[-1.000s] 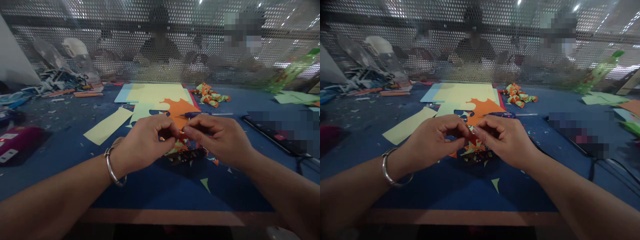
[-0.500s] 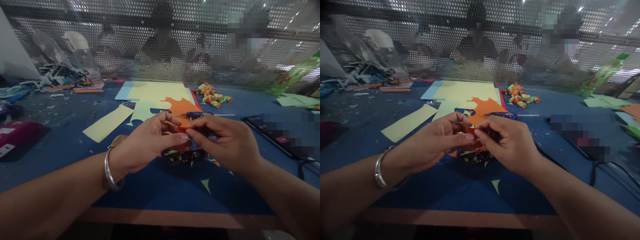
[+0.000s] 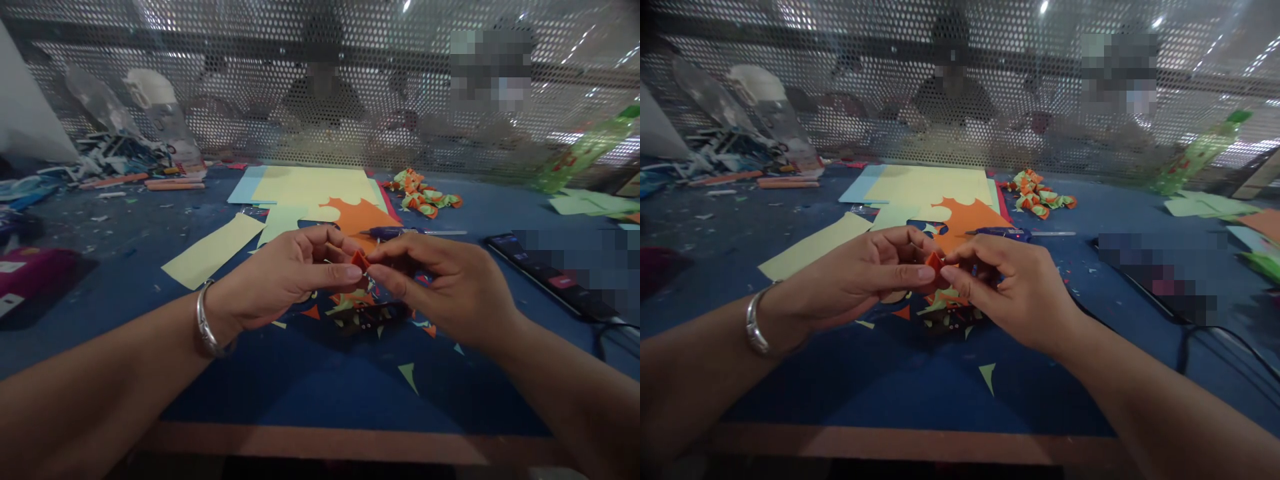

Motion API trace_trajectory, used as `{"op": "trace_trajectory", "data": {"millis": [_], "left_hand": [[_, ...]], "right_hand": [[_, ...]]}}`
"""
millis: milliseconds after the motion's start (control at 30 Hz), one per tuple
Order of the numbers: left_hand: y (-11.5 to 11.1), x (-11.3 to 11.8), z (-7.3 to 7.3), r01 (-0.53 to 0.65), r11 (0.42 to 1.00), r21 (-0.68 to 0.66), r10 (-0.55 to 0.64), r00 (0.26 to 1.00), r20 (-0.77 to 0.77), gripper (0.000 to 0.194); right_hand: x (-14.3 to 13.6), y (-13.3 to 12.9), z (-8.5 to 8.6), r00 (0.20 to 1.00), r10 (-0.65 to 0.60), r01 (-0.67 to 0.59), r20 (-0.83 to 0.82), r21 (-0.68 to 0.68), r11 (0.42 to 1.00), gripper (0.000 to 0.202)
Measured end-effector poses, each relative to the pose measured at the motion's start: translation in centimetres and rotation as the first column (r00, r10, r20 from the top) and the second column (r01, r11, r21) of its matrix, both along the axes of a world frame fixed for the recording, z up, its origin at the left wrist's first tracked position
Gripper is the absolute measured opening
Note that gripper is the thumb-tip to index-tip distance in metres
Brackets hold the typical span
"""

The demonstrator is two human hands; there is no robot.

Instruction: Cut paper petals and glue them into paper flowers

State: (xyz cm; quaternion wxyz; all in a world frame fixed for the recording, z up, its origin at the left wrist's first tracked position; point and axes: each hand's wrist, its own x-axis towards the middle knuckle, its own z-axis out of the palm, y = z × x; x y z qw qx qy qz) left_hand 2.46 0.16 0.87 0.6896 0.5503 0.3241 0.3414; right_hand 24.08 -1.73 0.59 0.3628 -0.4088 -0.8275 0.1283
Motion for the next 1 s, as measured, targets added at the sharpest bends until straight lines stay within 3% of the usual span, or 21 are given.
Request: {"op": "trace_trajectory", "data": {"millis": [167, 500, 1000], "left_hand": [[0.26, -0.25, 0.14, 0.045, 0.999, -0.029, -0.045, 0.999, 0.001, 0.013], [0.36, -0.65, 0.22, 0.098, 0.979, -0.178, -0.089, 0.994, 0.055, 0.013], [0.39, -0.62, 0.24, 0.116, 0.971, -0.209, -0.095, 0.990, 0.108, 0.008]], "right_hand": [[0.02, 0.06, 0.28, 1.000, 0.025, -0.025, -0.013, -0.055, 0.998, 0.013], [0.20, -0.11, 0.30, 0.999, 0.021, -0.021, 0.034, -0.002, 1.000, 0.011], [0.26, -0.04, 0.11, 0.998, 0.065, -0.065, 0.022, 0.003, 0.998, 0.012]]}}
